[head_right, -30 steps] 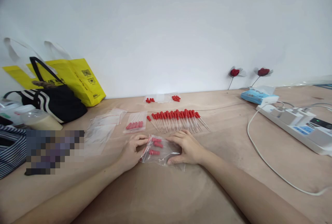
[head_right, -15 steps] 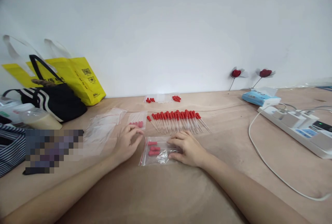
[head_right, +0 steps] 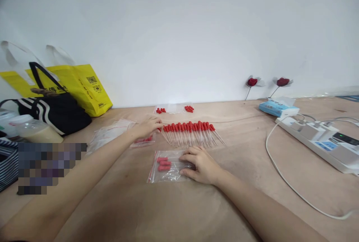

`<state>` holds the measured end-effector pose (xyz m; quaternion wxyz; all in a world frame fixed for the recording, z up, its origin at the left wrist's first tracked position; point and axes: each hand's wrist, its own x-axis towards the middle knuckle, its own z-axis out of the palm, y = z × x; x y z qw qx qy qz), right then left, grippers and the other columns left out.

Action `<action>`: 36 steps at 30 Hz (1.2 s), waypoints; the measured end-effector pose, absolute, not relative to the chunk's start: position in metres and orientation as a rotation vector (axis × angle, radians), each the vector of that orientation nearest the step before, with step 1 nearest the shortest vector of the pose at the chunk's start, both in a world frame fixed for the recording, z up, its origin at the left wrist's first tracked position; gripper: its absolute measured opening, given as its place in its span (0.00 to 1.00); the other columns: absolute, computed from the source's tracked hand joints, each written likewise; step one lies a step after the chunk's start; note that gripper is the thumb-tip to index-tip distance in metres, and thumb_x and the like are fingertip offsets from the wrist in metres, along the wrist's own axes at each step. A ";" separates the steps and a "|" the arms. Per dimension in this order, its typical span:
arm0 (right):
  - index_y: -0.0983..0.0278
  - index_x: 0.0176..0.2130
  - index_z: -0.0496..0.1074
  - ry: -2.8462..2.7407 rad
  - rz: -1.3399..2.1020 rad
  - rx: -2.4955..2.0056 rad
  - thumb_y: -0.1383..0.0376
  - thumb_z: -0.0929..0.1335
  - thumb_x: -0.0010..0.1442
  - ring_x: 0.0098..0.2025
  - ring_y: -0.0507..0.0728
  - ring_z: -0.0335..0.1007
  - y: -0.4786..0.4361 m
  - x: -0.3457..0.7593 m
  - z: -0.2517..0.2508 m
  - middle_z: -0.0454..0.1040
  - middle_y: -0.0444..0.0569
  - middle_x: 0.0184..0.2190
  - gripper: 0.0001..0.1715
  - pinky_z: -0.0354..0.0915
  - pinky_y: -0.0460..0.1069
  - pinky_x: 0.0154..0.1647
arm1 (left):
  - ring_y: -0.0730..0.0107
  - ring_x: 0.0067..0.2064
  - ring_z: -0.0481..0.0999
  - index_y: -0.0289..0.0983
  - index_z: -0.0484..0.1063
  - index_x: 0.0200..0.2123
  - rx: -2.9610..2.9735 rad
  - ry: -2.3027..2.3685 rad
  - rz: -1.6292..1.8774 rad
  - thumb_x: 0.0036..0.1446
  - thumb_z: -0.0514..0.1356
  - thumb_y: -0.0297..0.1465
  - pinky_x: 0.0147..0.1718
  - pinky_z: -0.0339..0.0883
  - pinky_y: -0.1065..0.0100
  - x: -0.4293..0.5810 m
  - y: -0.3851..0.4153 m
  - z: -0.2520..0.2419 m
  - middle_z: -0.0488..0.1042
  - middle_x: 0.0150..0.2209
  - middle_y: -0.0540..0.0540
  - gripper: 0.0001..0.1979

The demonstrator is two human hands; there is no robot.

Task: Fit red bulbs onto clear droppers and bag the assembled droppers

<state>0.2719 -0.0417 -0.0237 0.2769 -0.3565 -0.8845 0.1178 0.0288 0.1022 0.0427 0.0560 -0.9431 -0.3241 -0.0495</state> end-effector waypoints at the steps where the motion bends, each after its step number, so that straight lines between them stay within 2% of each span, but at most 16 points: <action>1: 0.62 0.45 0.69 -2.375 0.322 -0.951 0.55 0.67 0.53 0.42 0.57 0.65 -0.042 0.272 -0.024 0.70 0.52 0.40 0.20 0.60 0.54 0.44 | 0.65 0.42 0.65 0.40 0.70 0.30 -2.858 -0.978 -0.149 0.49 0.55 0.22 0.44 0.57 0.64 0.024 0.098 0.049 0.69 0.37 0.46 0.08; 4: 0.62 0.45 0.68 -2.378 0.324 -0.937 0.55 0.66 0.53 0.42 0.57 0.65 -0.041 0.272 -0.024 0.69 0.52 0.41 0.20 0.60 0.54 0.44 | 0.64 0.42 0.65 0.38 0.68 0.30 -2.793 -1.026 -0.173 0.51 0.51 0.21 0.43 0.57 0.63 -0.004 0.076 0.065 0.69 0.38 0.44 0.09; 6: 0.62 0.45 0.68 -2.379 0.322 -0.933 0.55 0.66 0.53 0.42 0.57 0.65 -0.041 0.272 -0.024 0.69 0.52 0.41 0.20 0.60 0.54 0.44 | 0.64 0.40 0.66 0.38 0.67 0.34 -2.665 -1.151 -0.227 0.54 0.49 0.24 0.41 0.59 0.63 -0.031 0.052 0.066 0.69 0.37 0.44 0.09; 10: 0.62 0.45 0.69 -2.370 0.347 -0.927 0.55 0.66 0.53 0.41 0.57 0.66 -0.041 0.272 -0.025 0.70 0.52 0.40 0.21 0.61 0.53 0.42 | 0.65 0.38 0.68 0.40 0.65 0.36 -2.611 -1.311 -0.311 0.57 0.46 0.28 0.37 0.61 0.66 -0.074 -0.001 0.046 0.70 0.36 0.46 0.10; 13: 0.62 0.44 0.69 -2.360 0.359 -0.931 0.55 0.66 0.53 0.42 0.58 0.66 -0.041 0.272 -0.025 0.70 0.53 0.40 0.21 0.62 0.53 0.42 | 0.66 0.36 0.70 0.39 0.65 0.34 -2.626 -1.334 -0.422 0.57 0.45 0.30 0.34 0.63 0.68 -0.081 -0.025 0.029 0.71 0.33 0.46 0.10; 17: 0.63 0.44 0.69 -2.367 0.367 -0.950 0.54 0.66 0.54 0.41 0.58 0.65 -0.042 0.273 -0.025 0.70 0.53 0.40 0.21 0.62 0.54 0.42 | 0.67 0.33 0.71 0.39 0.66 0.31 -2.634 -1.313 -0.502 0.57 0.45 0.31 0.32 0.64 0.68 -0.071 -0.033 0.019 0.71 0.30 0.47 0.11; 27: 0.64 0.44 0.69 -2.370 0.377 -0.942 0.54 0.66 0.54 0.41 0.57 0.65 -0.041 0.272 -0.025 0.70 0.53 0.39 0.21 0.62 0.53 0.41 | 0.67 0.34 0.71 0.39 0.66 0.33 -2.709 -1.203 -0.466 0.57 0.45 0.27 0.32 0.64 0.68 -0.058 -0.038 0.014 0.72 0.31 0.47 0.10; 32: 0.64 0.44 0.69 -2.366 0.370 -0.961 0.55 0.66 0.53 0.41 0.58 0.65 -0.041 0.272 -0.025 0.70 0.53 0.39 0.21 0.62 0.53 0.41 | 0.68 0.35 0.70 0.38 0.66 0.31 -2.761 -1.141 -0.575 0.59 0.47 0.30 0.35 0.64 0.68 -0.041 -0.044 0.018 0.71 0.31 0.47 0.10; 36: 0.64 0.43 0.69 -2.357 0.356 -0.941 0.55 0.66 0.53 0.40 0.57 0.65 -0.040 0.272 -0.027 0.70 0.53 0.38 0.21 0.62 0.53 0.41 | 0.70 0.34 0.69 0.37 0.67 0.31 -2.879 -1.134 -0.717 0.58 0.48 0.29 0.34 0.64 0.69 -0.026 -0.048 0.016 0.70 0.31 0.48 0.09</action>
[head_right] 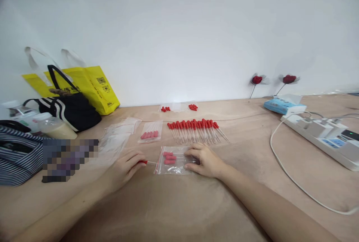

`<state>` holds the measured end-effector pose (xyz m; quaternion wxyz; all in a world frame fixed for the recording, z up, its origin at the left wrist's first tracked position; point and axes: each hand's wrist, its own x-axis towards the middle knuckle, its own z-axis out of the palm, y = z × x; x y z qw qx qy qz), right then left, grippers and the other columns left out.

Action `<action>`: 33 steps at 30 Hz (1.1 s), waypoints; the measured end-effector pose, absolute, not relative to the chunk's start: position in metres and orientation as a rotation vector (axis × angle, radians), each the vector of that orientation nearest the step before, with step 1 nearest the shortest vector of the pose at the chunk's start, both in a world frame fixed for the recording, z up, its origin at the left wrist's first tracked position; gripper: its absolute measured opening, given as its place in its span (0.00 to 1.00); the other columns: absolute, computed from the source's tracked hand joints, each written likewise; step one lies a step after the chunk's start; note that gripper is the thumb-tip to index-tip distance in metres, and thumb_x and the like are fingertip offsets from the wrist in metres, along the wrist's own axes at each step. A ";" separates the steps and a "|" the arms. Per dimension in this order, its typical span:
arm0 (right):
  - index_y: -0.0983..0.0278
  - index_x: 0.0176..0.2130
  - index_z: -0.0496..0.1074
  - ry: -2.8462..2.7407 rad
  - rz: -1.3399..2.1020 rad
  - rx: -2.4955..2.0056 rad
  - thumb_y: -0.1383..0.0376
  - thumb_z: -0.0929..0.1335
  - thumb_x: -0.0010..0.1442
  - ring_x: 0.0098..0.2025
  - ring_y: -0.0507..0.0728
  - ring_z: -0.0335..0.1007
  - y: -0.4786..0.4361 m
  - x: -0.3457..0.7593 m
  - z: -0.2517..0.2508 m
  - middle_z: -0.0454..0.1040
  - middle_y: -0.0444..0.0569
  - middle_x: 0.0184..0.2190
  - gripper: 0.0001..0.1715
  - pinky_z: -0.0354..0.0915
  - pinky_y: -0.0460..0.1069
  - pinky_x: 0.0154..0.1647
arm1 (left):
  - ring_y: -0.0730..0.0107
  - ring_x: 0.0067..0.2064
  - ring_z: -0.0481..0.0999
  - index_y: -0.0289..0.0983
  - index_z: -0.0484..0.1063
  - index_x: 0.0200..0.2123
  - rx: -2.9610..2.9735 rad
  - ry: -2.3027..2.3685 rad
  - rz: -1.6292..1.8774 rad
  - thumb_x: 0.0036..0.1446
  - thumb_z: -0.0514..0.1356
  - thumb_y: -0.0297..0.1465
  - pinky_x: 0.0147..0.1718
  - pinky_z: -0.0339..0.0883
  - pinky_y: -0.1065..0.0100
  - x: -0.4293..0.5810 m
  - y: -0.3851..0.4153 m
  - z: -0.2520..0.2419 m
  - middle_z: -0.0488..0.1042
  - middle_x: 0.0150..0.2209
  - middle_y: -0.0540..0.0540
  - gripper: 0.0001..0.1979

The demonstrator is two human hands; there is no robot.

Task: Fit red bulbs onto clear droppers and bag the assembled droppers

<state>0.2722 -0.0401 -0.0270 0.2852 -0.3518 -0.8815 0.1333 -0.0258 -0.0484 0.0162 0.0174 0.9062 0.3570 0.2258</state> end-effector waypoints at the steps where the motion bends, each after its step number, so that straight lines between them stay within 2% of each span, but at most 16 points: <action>1: 0.63 0.43 0.69 -2.356 0.353 -0.938 0.55 0.66 0.53 0.40 0.57 0.65 -0.040 0.272 -0.027 0.70 0.52 0.38 0.20 0.62 0.53 0.41 | 0.71 0.33 0.69 0.37 0.67 0.30 2.751 1.114 0.705 0.58 0.49 0.29 0.33 0.64 0.69 -0.022 -0.049 0.015 0.70 0.30 0.48 0.08; 6: 0.63 0.43 0.69 -2.362 0.337 -0.927 0.56 0.66 0.54 0.41 0.57 0.65 -0.040 0.272 -0.028 0.70 0.52 0.38 0.20 0.62 0.52 0.41 | 0.70 0.34 0.70 0.36 0.67 0.30 2.206 1.215 0.735 0.50 0.57 0.31 0.33 0.67 0.68 -0.006 -0.051 0.007 0.69 0.30 0.49 0.04; 11: 0.64 0.45 0.69 -2.379 0.326 -0.886 0.53 0.66 0.53 0.42 0.57 0.64 -0.041 0.272 -0.026 0.69 0.53 0.40 0.23 0.61 0.52 0.42 | 0.69 0.35 0.72 0.34 0.67 0.35 1.746 1.126 0.655 0.46 0.60 0.31 0.37 0.67 0.66 0.003 -0.048 0.008 0.72 0.33 0.47 0.11; 20: 0.64 0.45 0.68 -2.383 0.340 -0.881 0.50 0.67 0.50 0.41 0.57 0.64 -0.041 0.271 -0.026 0.69 0.53 0.40 0.28 0.61 0.52 0.41 | 0.76 0.27 0.68 0.36 0.62 0.36 1.706 1.047 0.636 0.45 0.60 0.32 0.27 0.61 0.72 0.018 -0.041 0.002 0.73 0.28 0.50 0.14; 25: 0.65 0.45 0.68 -2.384 0.342 -0.875 0.50 0.67 0.50 0.41 0.57 0.64 -0.040 0.271 -0.025 0.70 0.53 0.40 0.28 0.61 0.52 0.42 | 0.81 0.20 0.60 0.36 0.59 0.29 1.744 1.128 0.783 0.41 0.63 0.30 0.20 0.54 0.76 0.026 -0.036 -0.009 0.65 0.21 0.56 0.14; 29: 0.65 0.45 0.68 -2.373 0.337 -0.874 0.50 0.67 0.50 0.41 0.57 0.65 -0.040 0.271 -0.025 0.70 0.53 0.40 0.28 0.62 0.52 0.41 | 0.79 0.20 0.60 0.37 0.59 0.29 1.788 1.178 0.840 0.40 0.64 0.31 0.19 0.53 0.76 0.024 -0.035 -0.014 0.59 0.18 0.59 0.15; 33: 0.64 0.45 0.68 -2.378 0.329 -0.875 0.50 0.67 0.50 0.41 0.58 0.64 -0.039 0.271 -0.026 0.70 0.53 0.40 0.28 0.61 0.52 0.42 | 0.79 0.18 0.59 0.37 0.59 0.29 1.794 1.308 0.812 0.38 0.65 0.32 0.18 0.52 0.76 0.021 -0.037 -0.014 0.58 0.15 0.60 0.17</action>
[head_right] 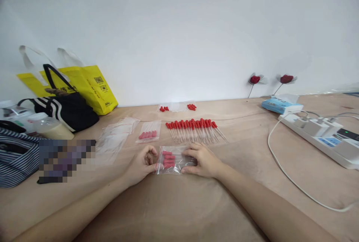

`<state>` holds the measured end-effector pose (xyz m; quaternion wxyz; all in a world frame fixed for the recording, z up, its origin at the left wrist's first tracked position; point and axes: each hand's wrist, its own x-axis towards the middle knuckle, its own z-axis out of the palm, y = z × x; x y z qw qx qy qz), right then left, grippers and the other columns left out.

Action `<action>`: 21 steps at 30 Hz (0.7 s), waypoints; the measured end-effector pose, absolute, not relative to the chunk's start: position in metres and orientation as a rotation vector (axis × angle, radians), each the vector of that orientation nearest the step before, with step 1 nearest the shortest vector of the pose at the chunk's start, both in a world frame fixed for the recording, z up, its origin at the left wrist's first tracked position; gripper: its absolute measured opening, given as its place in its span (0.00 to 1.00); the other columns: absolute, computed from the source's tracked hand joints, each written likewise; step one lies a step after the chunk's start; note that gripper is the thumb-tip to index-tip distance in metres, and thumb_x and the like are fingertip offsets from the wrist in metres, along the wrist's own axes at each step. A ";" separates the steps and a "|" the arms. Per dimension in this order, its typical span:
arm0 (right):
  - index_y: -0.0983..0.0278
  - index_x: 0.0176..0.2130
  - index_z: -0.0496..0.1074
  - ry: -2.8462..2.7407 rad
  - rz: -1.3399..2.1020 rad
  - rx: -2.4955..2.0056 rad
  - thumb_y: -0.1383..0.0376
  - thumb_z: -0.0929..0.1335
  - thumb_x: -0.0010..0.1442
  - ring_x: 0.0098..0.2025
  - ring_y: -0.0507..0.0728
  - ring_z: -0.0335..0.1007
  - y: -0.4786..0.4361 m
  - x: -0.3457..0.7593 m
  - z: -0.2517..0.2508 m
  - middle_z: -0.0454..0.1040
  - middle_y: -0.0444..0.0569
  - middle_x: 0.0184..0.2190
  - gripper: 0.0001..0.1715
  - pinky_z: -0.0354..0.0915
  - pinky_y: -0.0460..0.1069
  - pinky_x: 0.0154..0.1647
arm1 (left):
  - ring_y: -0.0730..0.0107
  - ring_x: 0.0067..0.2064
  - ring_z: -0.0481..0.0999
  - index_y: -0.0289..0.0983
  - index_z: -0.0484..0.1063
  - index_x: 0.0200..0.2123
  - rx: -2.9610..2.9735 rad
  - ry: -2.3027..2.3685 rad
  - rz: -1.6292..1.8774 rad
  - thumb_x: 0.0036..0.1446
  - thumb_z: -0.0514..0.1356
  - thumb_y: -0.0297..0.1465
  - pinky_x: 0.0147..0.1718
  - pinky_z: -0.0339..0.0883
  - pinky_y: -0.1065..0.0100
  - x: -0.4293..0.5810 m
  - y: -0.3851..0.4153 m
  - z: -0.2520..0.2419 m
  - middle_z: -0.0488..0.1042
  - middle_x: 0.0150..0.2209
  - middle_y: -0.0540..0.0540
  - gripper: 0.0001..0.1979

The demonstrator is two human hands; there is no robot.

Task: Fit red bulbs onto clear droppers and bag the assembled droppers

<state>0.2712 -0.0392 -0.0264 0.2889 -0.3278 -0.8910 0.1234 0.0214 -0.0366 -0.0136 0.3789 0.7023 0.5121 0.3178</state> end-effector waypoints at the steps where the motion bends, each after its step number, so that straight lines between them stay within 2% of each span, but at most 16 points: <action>1: 0.64 0.45 0.68 -2.378 0.328 -0.874 0.50 0.67 0.50 0.41 0.58 0.64 -0.039 0.271 -0.027 0.70 0.53 0.40 0.29 0.61 0.53 0.42 | 0.79 0.19 0.60 0.37 0.59 0.29 1.786 1.307 0.801 0.38 0.65 0.32 0.18 0.53 0.76 0.022 -0.037 -0.013 0.59 0.16 0.60 0.17; 5: 0.65 0.45 0.68 -2.373 0.340 -0.869 0.50 0.67 0.50 0.41 0.58 0.65 -0.038 0.271 -0.027 0.70 0.54 0.40 0.28 0.61 0.52 0.42 | 0.79 0.22 0.64 0.35 0.63 0.30 1.754 1.273 0.820 0.39 0.62 0.29 0.20 0.56 0.76 0.024 -0.039 -0.009 0.63 0.22 0.55 0.13; 8: 0.65 0.45 0.68 -2.370 0.343 -0.880 0.50 0.68 0.49 0.41 0.58 0.65 -0.039 0.271 -0.026 0.70 0.53 0.39 0.28 0.61 0.52 0.42 | 0.79 0.22 0.65 0.35 0.64 0.30 1.713 1.252 0.857 0.42 0.59 0.28 0.21 0.60 0.75 0.027 -0.034 -0.011 0.65 0.24 0.54 0.10; 13: 0.65 0.45 0.68 -2.367 0.332 -0.884 0.50 0.67 0.50 0.42 0.58 0.65 -0.039 0.271 -0.026 0.70 0.54 0.41 0.28 0.61 0.53 0.42 | 0.73 0.33 0.72 0.36 0.62 0.28 1.661 1.157 0.964 0.41 0.61 0.28 0.35 0.67 0.68 0.032 -0.022 -0.014 0.70 0.29 0.50 0.10; 21: 0.64 0.45 0.68 -2.370 0.339 -0.899 0.50 0.68 0.50 0.42 0.58 0.65 -0.039 0.271 -0.027 0.70 0.54 0.41 0.28 0.61 0.53 0.42 | 0.71 0.30 0.74 0.36 0.61 0.28 1.657 1.253 0.990 0.45 0.58 0.27 0.29 0.67 0.70 0.039 -0.022 -0.017 0.72 0.26 0.51 0.06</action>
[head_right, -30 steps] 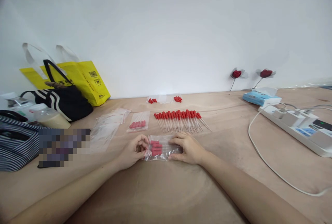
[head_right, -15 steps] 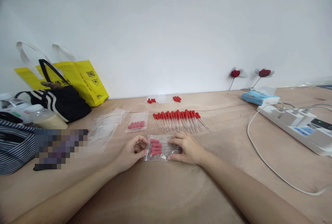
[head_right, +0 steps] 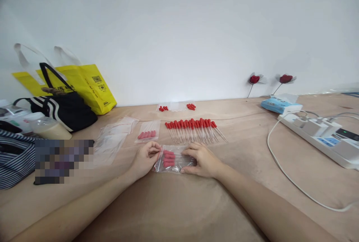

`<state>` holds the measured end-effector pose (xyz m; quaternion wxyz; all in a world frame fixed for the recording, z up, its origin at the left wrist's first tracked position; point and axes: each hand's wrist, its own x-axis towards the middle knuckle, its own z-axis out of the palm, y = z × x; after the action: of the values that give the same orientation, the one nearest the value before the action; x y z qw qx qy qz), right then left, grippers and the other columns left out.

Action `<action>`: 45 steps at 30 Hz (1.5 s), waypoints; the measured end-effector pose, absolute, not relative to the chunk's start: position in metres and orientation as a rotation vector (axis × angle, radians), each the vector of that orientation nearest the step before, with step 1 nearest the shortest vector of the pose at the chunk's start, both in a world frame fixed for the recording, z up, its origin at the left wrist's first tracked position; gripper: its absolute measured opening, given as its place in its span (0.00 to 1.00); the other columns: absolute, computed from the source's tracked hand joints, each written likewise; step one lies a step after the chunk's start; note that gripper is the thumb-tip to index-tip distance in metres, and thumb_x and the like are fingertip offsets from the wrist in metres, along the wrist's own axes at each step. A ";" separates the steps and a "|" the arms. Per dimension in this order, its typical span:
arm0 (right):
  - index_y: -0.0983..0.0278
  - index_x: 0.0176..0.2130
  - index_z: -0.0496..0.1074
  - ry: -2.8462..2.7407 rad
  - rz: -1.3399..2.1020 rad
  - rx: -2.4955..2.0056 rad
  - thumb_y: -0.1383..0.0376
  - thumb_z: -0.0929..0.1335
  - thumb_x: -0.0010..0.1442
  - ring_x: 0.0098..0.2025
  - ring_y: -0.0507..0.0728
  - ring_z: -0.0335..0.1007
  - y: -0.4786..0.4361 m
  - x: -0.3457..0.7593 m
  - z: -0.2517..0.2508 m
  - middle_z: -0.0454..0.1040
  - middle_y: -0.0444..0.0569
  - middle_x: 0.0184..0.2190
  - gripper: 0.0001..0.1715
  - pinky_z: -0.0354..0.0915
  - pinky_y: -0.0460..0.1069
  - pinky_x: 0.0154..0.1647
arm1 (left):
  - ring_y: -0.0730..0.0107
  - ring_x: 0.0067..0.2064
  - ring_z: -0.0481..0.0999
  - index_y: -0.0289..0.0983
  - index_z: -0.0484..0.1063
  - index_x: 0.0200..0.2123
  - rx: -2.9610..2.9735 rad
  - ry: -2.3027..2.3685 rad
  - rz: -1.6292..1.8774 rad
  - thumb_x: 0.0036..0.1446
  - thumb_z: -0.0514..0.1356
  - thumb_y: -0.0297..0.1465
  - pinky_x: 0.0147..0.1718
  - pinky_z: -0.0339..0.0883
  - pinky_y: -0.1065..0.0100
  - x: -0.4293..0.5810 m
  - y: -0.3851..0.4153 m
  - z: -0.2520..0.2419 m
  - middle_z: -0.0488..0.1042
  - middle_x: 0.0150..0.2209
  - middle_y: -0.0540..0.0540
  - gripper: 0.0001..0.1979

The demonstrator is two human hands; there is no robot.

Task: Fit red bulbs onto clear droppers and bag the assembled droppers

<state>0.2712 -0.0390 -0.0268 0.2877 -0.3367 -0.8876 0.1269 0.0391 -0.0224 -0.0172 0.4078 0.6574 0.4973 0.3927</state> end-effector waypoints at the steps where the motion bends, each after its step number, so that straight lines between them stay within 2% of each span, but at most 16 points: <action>1: 0.64 0.45 0.68 -2.368 0.342 -0.900 0.50 0.68 0.49 0.42 0.58 0.65 -0.039 0.271 -0.027 0.70 0.54 0.41 0.28 0.61 0.53 0.42 | 0.70 0.30 0.74 0.36 0.61 0.28 1.656 1.253 0.973 0.45 0.57 0.27 0.28 0.67 0.70 0.040 -0.023 -0.019 0.73 0.27 0.50 0.06; 4: 0.65 0.45 0.68 -2.372 0.350 -0.907 0.50 0.68 0.49 0.42 0.58 0.64 -0.039 0.272 -0.027 0.70 0.54 0.41 0.29 0.61 0.52 0.42 | 0.68 0.31 0.74 0.36 0.62 0.31 1.716 1.253 0.900 0.47 0.54 0.26 0.26 0.66 0.70 0.039 -0.024 -0.019 0.74 0.29 0.48 0.04; 8: 0.65 0.46 0.68 -2.379 0.349 -0.917 0.50 0.68 0.49 0.41 0.58 0.64 -0.040 0.271 -0.024 0.70 0.54 0.40 0.29 0.61 0.53 0.42 | 0.69 0.30 0.73 0.36 0.63 0.30 2.082 1.358 0.819 0.50 0.51 0.27 0.28 0.66 0.69 0.031 -0.009 -0.007 0.72 0.27 0.47 0.03; 10: 0.65 0.45 0.68 -2.377 0.345 -0.920 0.50 0.68 0.49 0.41 0.58 0.64 -0.041 0.271 -0.024 0.70 0.54 0.40 0.29 0.61 0.53 0.42 | 0.66 0.33 0.72 0.36 0.66 0.29 2.299 1.426 0.771 0.50 0.52 0.27 0.32 0.65 0.65 0.026 0.010 0.004 0.71 0.29 0.46 0.04; 12: 0.65 0.45 0.68 -2.372 0.345 -0.916 0.50 0.68 0.49 0.41 0.58 0.64 -0.041 0.271 -0.024 0.70 0.54 0.40 0.29 0.61 0.53 0.42 | 0.62 0.40 0.70 0.36 0.68 0.30 2.384 1.412 0.745 0.49 0.53 0.25 0.41 0.62 0.61 0.023 0.035 0.014 0.70 0.34 0.44 0.05; 15: 0.65 0.46 0.68 -2.369 0.353 -0.898 0.50 0.68 0.49 0.41 0.58 0.64 -0.040 0.271 -0.025 0.69 0.54 0.41 0.29 0.61 0.53 0.41 | 0.61 0.45 0.67 0.38 0.70 0.34 2.475 1.333 0.657 0.47 0.56 0.24 0.46 0.58 0.62 0.025 0.076 0.021 0.69 0.39 0.44 0.10; 17: 0.65 0.46 0.68 -2.373 0.354 -0.891 0.50 0.68 0.49 0.41 0.58 0.64 -0.039 0.271 -0.026 0.69 0.54 0.40 0.29 0.61 0.53 0.41 | 0.62 0.44 0.67 0.38 0.71 0.34 2.503 1.297 0.583 0.45 0.57 0.24 0.44 0.59 0.64 0.028 0.099 0.020 0.68 0.41 0.44 0.10; 20: 0.65 0.46 0.67 -2.377 0.354 -0.889 0.50 0.67 0.50 0.41 0.58 0.64 -0.038 0.271 -0.027 0.70 0.54 0.40 0.29 0.61 0.53 0.41 | 0.67 0.36 0.69 0.36 0.71 0.31 2.518 1.256 0.461 0.44 0.60 0.25 0.37 0.62 0.67 0.032 0.121 0.014 0.70 0.35 0.46 0.08; 22: 0.65 0.46 0.67 -2.375 0.354 -0.891 0.50 0.67 0.49 0.41 0.58 0.64 -0.038 0.271 -0.027 0.70 0.54 0.40 0.29 0.61 0.53 0.41 | 0.71 0.31 0.69 0.35 0.70 0.29 2.528 1.235 0.394 0.47 0.60 0.28 0.33 0.62 0.69 0.034 0.129 0.012 0.70 0.31 0.48 0.04; 25: 0.64 0.46 0.67 -2.378 0.358 -0.894 0.50 0.68 0.49 0.42 0.58 0.64 -0.038 0.271 -0.027 0.70 0.54 0.40 0.29 0.61 0.53 0.42 | 0.74 0.28 0.67 0.34 0.68 0.26 2.559 1.196 0.332 0.50 0.59 0.32 0.30 0.62 0.69 0.034 0.133 0.017 0.69 0.26 0.50 0.07; 29: 0.64 0.46 0.67 -2.381 0.363 -0.903 0.49 0.67 0.49 0.42 0.58 0.64 -0.038 0.271 -0.027 0.69 0.54 0.40 0.30 0.61 0.53 0.42 | 0.72 0.27 0.65 0.36 0.66 0.20 2.606 1.142 0.339 0.39 0.63 0.28 0.28 0.58 0.72 0.020 0.129 0.037 0.68 0.22 0.53 0.06; 30: 0.64 0.46 0.67 -2.382 0.365 -0.904 0.49 0.67 0.49 0.42 0.58 0.64 -0.038 0.271 -0.027 0.69 0.54 0.40 0.30 0.61 0.53 0.42 | 0.72 0.27 0.66 0.36 0.67 0.21 2.612 1.137 0.354 0.39 0.62 0.28 0.28 0.57 0.72 0.012 0.125 0.044 0.68 0.22 0.53 0.05; 33: 0.64 0.46 0.67 -2.383 0.377 -0.902 0.49 0.68 0.49 0.42 0.58 0.64 -0.038 0.271 -0.026 0.70 0.53 0.41 0.30 0.61 0.53 0.41 | 0.71 0.29 0.67 0.37 0.68 0.25 2.617 1.173 0.428 0.45 0.58 0.29 0.30 0.58 0.72 -0.020 0.105 0.060 0.71 0.25 0.52 0.02; 36: 0.64 0.46 0.67 -2.373 0.380 -0.894 0.49 0.68 0.49 0.42 0.58 0.64 -0.039 0.271 -0.025 0.70 0.53 0.41 0.30 0.62 0.53 0.41 | 0.69 0.31 0.69 0.38 0.71 0.31 2.626 1.296 0.570 0.50 0.54 0.34 0.32 0.60 0.70 -0.053 0.072 0.067 0.73 0.30 0.48 0.08; 45: 0.64 0.46 0.68 -2.373 0.368 -0.885 0.50 0.68 0.50 0.41 0.58 0.65 -0.039 0.272 -0.026 0.70 0.54 0.40 0.28 0.62 0.53 0.40 | 0.67 0.33 0.72 0.41 0.73 0.31 2.599 1.429 0.689 0.53 0.52 0.37 0.33 0.63 0.69 -0.069 0.000 0.048 0.75 0.32 0.48 0.11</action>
<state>0.2716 -0.0394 -0.0257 0.2871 -0.3314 -0.8882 0.1377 -0.0686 -0.0004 0.0481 0.0483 0.8524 0.4689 0.2262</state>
